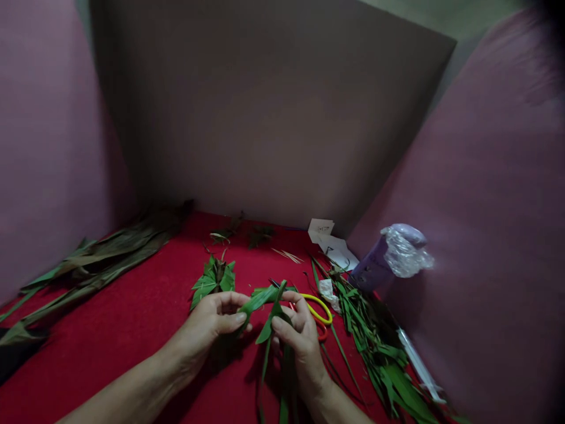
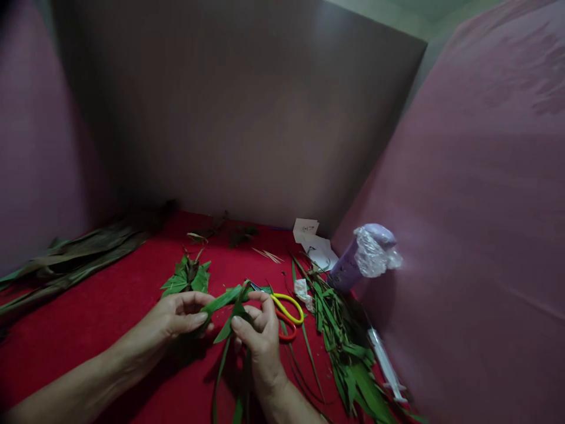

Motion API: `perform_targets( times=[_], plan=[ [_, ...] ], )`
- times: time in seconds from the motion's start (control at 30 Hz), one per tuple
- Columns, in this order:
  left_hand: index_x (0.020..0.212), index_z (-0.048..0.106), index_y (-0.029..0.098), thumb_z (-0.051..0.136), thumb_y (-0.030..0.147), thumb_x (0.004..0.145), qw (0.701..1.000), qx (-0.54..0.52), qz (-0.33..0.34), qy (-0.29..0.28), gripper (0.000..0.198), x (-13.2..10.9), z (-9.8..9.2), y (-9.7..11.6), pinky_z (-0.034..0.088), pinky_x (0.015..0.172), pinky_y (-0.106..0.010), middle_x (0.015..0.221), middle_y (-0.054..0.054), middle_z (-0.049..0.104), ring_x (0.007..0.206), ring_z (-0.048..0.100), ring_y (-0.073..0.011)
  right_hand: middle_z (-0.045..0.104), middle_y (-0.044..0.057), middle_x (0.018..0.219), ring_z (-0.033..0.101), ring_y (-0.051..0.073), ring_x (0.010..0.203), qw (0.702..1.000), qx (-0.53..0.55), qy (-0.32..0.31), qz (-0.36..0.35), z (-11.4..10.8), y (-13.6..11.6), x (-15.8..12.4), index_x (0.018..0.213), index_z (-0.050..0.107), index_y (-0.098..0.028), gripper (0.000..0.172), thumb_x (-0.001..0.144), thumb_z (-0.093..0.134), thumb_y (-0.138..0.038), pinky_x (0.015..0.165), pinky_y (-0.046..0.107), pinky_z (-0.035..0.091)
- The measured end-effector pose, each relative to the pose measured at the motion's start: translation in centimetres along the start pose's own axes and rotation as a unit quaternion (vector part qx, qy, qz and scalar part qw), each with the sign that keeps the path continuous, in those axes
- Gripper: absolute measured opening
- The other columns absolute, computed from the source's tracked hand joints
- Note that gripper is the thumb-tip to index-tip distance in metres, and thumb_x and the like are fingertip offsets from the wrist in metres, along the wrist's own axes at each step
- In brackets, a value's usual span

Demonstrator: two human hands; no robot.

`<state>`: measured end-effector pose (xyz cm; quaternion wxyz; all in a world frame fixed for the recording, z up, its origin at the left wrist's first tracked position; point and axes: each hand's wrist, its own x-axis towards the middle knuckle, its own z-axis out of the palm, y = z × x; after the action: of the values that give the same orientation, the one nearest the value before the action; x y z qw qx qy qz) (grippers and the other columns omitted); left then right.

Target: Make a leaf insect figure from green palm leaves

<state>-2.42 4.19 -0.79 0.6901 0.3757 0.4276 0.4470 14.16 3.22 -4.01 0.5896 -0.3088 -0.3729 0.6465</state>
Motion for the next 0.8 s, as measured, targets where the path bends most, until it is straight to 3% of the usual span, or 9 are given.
perform_targets(
  times=[0.17,0.43,0.8],
  plan=[
    [0.087,0.064,0.014,0.076,0.015,0.058,1.0,-0.015,-0.012,0.023,0.031,0.1,-0.2,0.3,0.047,0.053,-0.025,0.07,-0.005,0.069,0.06,0.063,-0.0162,0.054,-0.007,0.059,0.042,0.004,0.043,0.999,-0.029,-0.004,-0.017,0.1,0.1,-0.3,0.092,0.044,-0.02,0.034,0.07,0.069,-0.025,0.042,0.015,0.032],
    [0.081,0.065,0.01,0.071,0.012,0.063,0.996,-0.026,-0.069,-0.043,0.018,-0.5,-0.1,0.8,0.048,0.059,-0.025,0.071,-0.009,0.071,0.059,0.066,-0.0168,0.055,-0.004,0.065,0.042,0.006,0.047,0.995,-0.086,-0.04,-0.016,0.7,-0.1,-0.7,0.08,0.055,-0.019,0.02,0.068,0.069,-0.026,0.042,0.016,0.034],
    [0.069,0.062,0.015,0.069,0.012,0.061,0.998,0.054,-0.035,-0.012,0.012,-0.9,0.7,1.2,0.042,0.051,-0.021,0.058,0.002,0.065,0.05,0.057,-0.0109,0.051,-0.006,0.059,0.039,0.005,0.045,0.991,-0.119,-0.06,0.017,0.3,0.2,-0.4,0.081,0.055,-0.017,0.024,0.066,0.071,-0.028,0.041,0.016,0.031]
  ],
)
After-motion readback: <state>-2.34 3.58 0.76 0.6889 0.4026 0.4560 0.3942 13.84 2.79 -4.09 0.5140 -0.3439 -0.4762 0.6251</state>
